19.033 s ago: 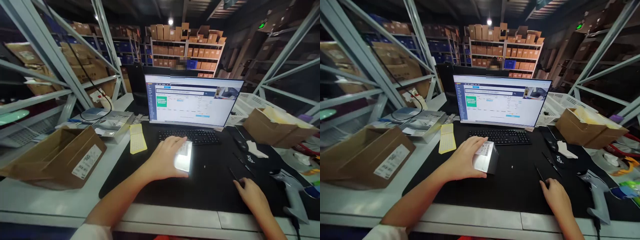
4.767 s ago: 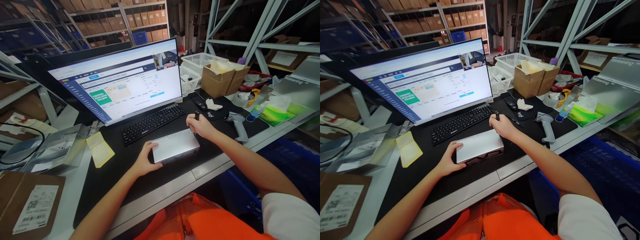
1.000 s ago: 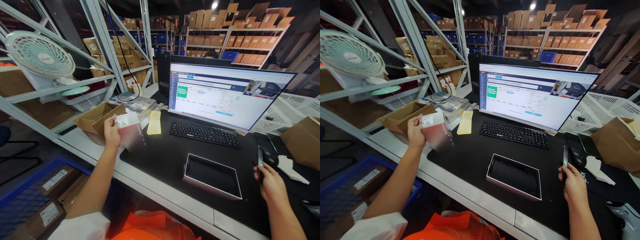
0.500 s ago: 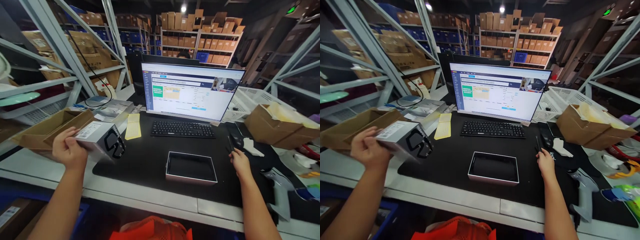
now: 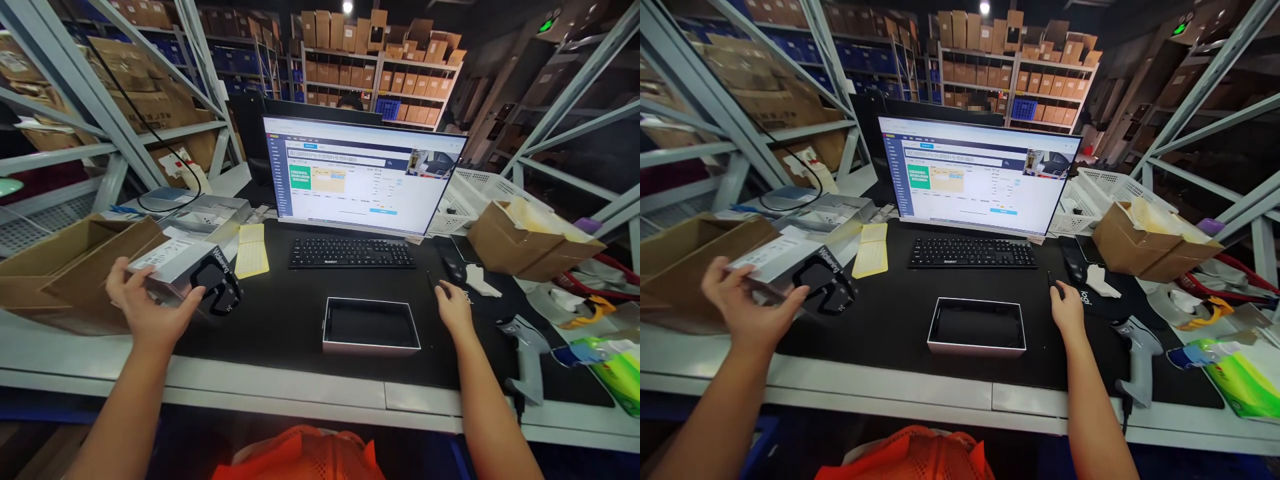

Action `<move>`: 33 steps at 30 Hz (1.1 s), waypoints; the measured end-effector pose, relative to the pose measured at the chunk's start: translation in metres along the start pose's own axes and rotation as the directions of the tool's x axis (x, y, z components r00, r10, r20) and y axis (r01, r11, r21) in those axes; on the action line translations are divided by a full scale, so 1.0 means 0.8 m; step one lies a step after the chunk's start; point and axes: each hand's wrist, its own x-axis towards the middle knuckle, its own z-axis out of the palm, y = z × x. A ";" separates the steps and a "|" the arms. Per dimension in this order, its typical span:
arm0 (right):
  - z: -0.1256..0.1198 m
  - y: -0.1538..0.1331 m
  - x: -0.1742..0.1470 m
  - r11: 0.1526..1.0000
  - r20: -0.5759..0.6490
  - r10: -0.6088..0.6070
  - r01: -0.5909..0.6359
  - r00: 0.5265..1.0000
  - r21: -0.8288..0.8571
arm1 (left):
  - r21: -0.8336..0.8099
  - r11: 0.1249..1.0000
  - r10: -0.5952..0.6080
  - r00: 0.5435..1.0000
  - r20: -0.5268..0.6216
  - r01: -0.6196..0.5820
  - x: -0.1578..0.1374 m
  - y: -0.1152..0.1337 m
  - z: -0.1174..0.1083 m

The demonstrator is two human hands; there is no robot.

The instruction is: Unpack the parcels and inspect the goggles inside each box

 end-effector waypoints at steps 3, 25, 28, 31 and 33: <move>0.007 -0.010 -0.008 0.990 0.100 -0.077 0.064 0.992 0.129 | -0.049 0.931 0.329 0.887 -0.326 -0.363 -0.010 0.052 0.005; 0.014 -0.062 -0.053 0.844 0.628 -0.326 -0.082 0.707 0.530 | -0.789 0.440 0.898 0.190 0.397 -0.430 -0.074 0.377 0.194; 0.013 -0.072 -0.056 0.853 0.650 -0.330 -0.080 0.685 0.516 | -0.812 0.479 0.866 0.330 0.375 -0.334 -0.057 0.370 0.186; 0.012 -0.078 -0.056 0.853 0.686 -0.334 -0.103 0.646 0.512 | -0.808 0.576 0.774 0.397 0.493 -0.120 -0.037 0.345 0.170; 0.012 -0.077 -0.055 0.853 0.701 -0.334 -0.114 0.631 0.509 | -0.756 0.654 0.689 0.403 0.603 0.013 -0.025 0.318 0.154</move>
